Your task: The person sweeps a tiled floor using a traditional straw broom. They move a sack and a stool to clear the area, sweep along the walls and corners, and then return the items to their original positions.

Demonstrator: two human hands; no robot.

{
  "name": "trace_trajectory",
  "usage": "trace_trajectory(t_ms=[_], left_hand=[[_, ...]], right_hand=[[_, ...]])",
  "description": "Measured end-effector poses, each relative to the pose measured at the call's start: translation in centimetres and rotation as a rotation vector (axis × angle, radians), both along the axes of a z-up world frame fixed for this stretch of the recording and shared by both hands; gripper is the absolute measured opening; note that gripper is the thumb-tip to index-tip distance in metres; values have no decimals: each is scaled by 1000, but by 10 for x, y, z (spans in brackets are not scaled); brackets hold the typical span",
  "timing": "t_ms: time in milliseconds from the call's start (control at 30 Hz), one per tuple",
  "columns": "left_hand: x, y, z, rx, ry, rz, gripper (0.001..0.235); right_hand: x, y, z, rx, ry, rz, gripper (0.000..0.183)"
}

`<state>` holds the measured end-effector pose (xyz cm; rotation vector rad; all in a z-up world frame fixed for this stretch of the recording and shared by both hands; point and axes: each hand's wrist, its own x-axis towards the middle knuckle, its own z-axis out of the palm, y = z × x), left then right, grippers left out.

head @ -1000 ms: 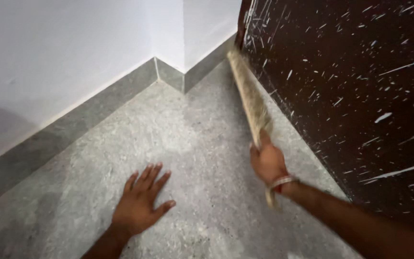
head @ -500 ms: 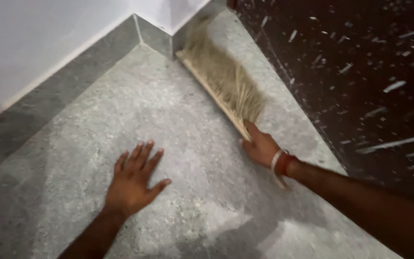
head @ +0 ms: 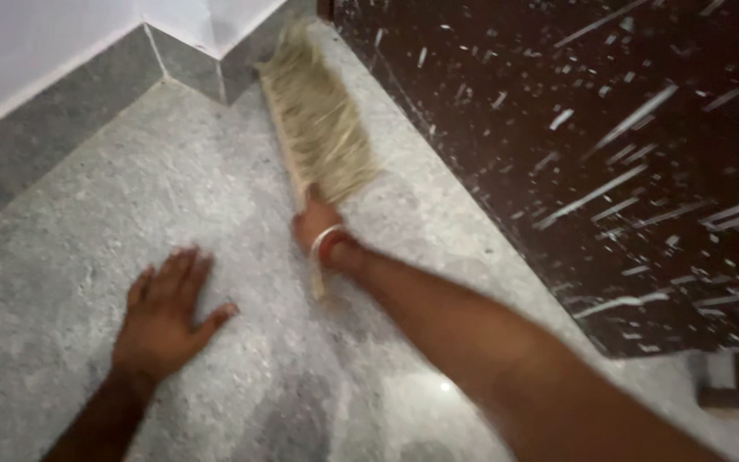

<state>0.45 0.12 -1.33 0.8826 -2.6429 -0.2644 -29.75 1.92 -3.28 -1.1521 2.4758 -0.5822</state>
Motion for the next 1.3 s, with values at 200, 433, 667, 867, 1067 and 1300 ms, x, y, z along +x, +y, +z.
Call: trace_trajectory(t_ms=[200,433,667,867,1067,1300], left_hand=[[5,11,9,-60,220,34,91],[31,31,12,-92,85,35,90],[43,19,4,-60,-14,10,87],[40,17,10,2,-2,-1,84],[43,24,23,31,18,75,71],[45,25,16,-8,261,64,64]], right_hand=[[92,111,49,131,-117,203,72],[33,180,107,57,58,403,72],[-35,173,143,162,300,365,65],[-10,98,79,58,706,579,71],[-6,88,84,48,460,869,67],[-41,-11,131,-47,576,428,54]])
